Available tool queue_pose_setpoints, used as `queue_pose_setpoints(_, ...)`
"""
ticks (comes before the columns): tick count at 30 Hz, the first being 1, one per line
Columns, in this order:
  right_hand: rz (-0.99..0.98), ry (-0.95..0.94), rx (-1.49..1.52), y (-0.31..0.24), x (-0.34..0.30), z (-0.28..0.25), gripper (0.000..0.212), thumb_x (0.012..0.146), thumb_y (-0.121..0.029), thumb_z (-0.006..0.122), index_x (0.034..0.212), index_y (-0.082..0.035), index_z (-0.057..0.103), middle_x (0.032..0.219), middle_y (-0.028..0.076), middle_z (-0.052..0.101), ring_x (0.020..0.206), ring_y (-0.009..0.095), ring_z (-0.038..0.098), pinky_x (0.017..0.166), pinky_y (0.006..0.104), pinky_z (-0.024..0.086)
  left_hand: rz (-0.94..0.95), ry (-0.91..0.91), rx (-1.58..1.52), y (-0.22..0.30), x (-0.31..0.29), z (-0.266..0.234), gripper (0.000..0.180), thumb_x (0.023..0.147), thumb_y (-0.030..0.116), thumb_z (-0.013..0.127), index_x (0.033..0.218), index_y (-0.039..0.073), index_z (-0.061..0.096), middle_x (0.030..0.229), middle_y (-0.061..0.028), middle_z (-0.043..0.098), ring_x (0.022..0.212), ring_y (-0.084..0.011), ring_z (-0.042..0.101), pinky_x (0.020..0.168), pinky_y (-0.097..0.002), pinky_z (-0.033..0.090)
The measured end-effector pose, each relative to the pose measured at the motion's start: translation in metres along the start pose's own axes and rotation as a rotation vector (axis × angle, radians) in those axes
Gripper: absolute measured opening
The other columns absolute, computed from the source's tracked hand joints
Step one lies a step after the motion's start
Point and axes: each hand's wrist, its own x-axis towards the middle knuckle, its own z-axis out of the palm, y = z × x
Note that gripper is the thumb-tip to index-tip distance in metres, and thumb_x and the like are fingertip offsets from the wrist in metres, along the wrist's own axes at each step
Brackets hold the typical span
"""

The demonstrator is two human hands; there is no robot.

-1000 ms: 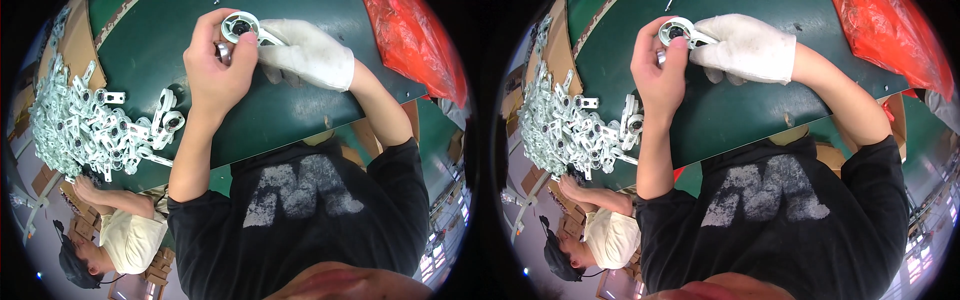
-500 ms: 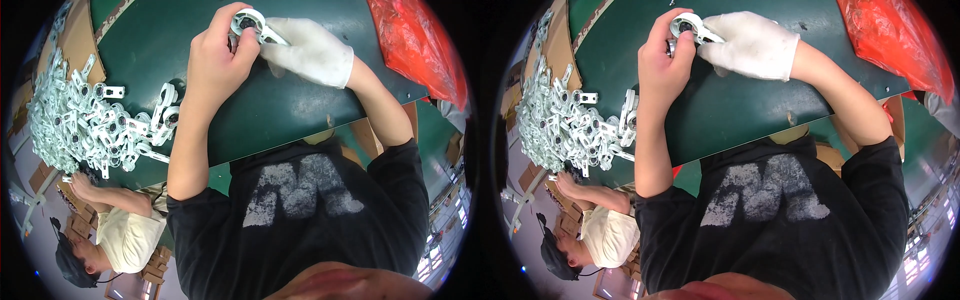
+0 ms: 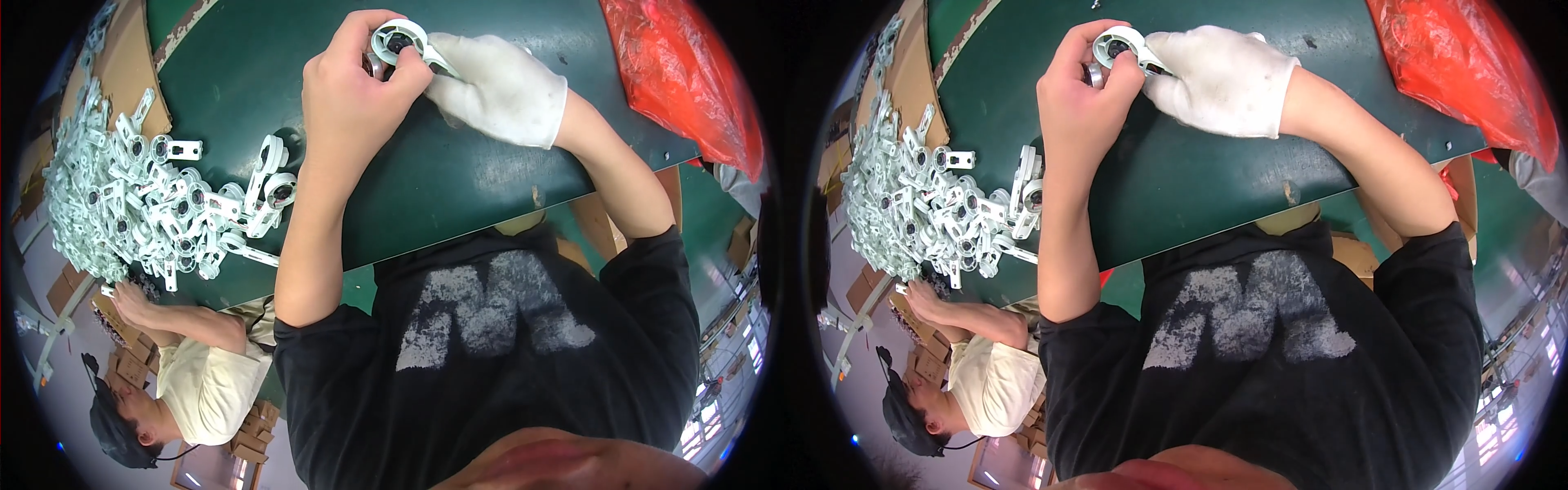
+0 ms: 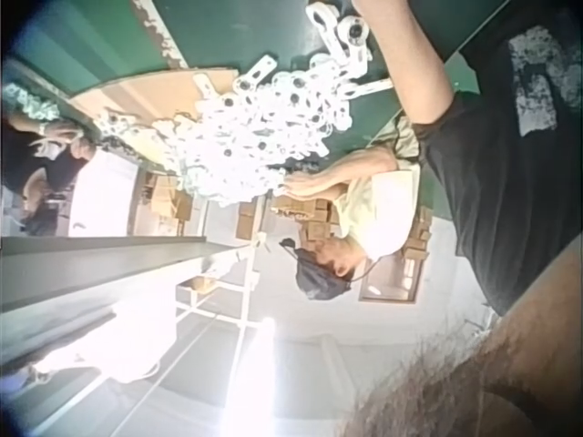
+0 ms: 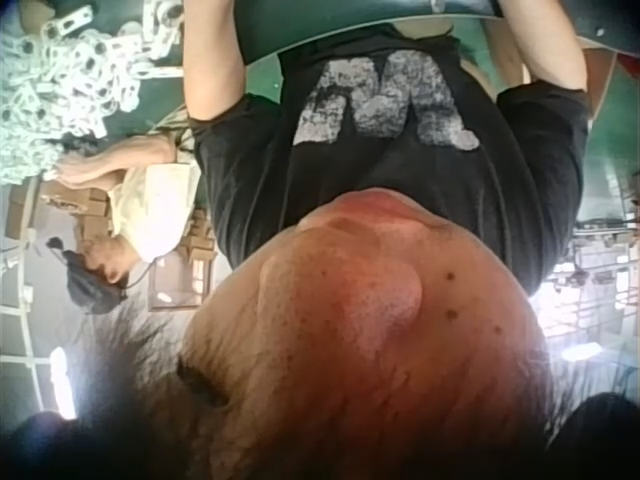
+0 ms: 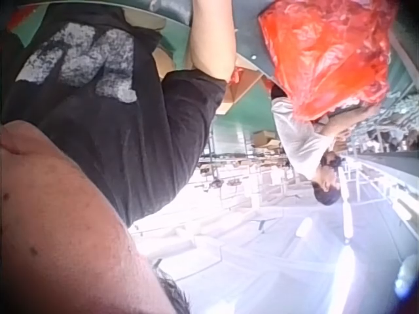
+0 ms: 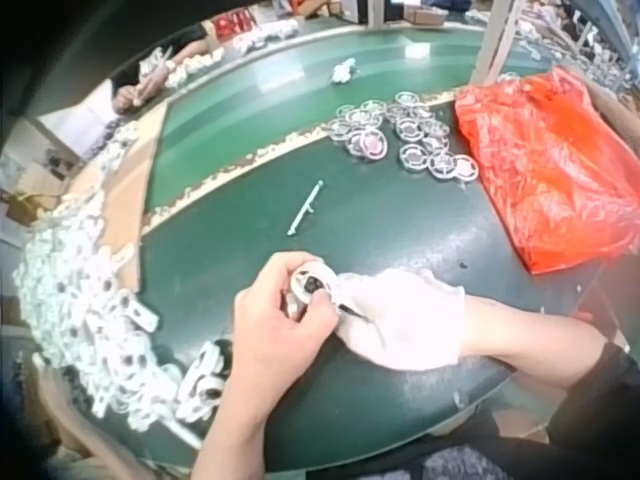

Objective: The person assembles circular rings into white plastic frames by hand at a factory workbench, creating finished assemblies.

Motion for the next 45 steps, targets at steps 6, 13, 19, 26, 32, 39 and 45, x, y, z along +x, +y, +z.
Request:
queue_pose_setpoints(6,-0.039,0.029,-0.293,-0.006,-0.002,0.002,0.025,0.099,-0.025,0.053,0.105,-0.003,0.062,0.081,0.021,0.07,0.081,0.042,0.069,0.071,0.0513,0.055,-0.066,-0.012,0.062,0.001,-0.002,-0.003,0.023,0.085,0.01,0.07,0.108,0.004,0.072,0.073,0.0037,0.064,0.064,-0.002,0.052,0.058,-0.0203,0.043)
queue_pose_setpoints(13,0.245,-0.058,0.396,-0.02,0.004,-0.015,0.028,0.097,-0.03,0.055,0.098,-0.003,0.061,0.065,0.005,0.06,0.051,0.012,0.054,0.049,0.0268,0.043,-0.03,0.063,-0.047,-0.009,0.002,-0.008,0.037,0.086,0.009,0.073,0.122,0.003,0.063,0.082,0.0004,0.065,0.068,-0.0044,0.052,0.062,-0.0226,0.046)
queue_pose_setpoints(19,0.307,0.11,0.559,-0.014,0.011,-0.034,0.027,0.103,-0.025,0.056,0.114,-0.001,0.063,0.064,0.002,0.059,0.045,0.007,0.047,0.041,0.0212,0.035,0.289,-0.05,0.51,-0.011,-0.002,-0.013,0.049,0.086,0.02,0.078,0.129,0.006,0.061,0.118,-0.0072,0.063,0.084,-0.0239,0.068,0.074,-0.0358,0.057)
queue_pose_setpoints(26,-0.138,0.04,0.697,0.044,0.019,-0.028,0.03,0.101,-0.026,0.057,0.116,-0.002,0.064,0.066,0.004,0.062,0.045,0.009,0.049,0.042,0.0226,0.037,0.2,-0.03,0.66,-0.004,0.001,-0.023,0.056,0.08,0.039,0.084,0.127,0.014,0.066,0.121,-0.003,0.063,0.09,-0.0256,0.071,0.072,-0.0398,0.058)
queue_pose_setpoints(32,0.313,-0.066,0.557,-0.01,0.01,-0.042,0.03,0.1,-0.027,0.057,0.114,-0.002,0.066,0.064,0.004,0.062,0.045,0.009,0.051,0.042,0.0226,0.038,0.279,0.088,0.566,-0.02,-0.001,-0.026,0.044,0.074,0.035,0.089,0.108,0.012,0.074,0.099,-0.0022,0.064,0.076,-0.0186,0.064,0.061,-0.0317,0.052)
queue_pose_setpoints(39,0.303,-0.234,0.486,-0.013,-0.004,-0.04,0.027,0.091,-0.027,0.058,0.087,0.0,0.064,0.053,0.007,0.056,0.035,0.011,0.046,0.033,0.0232,0.034,0.37,0.008,0.323,0.019,0.003,-0.031,0.025,0.088,0.021,0.077,0.102,0.0,0.075,0.097,-0.0092,0.063,0.082,-0.0202,0.062,0.078,-0.029,0.049)
queue_pose_setpoints(45,0.324,-0.255,0.448,-0.021,-0.006,-0.042,0.029,0.09,-0.027,0.06,0.086,0.001,0.064,0.053,0.007,0.055,0.035,0.011,0.047,0.033,0.0232,0.035,0.47,-0.012,0.181,-0.003,0.005,-0.023,0.055,0.065,0.02,0.095,0.115,0.011,0.076,0.104,-0.0027,0.067,0.076,-0.0104,0.059,0.06,-0.0235,0.047)
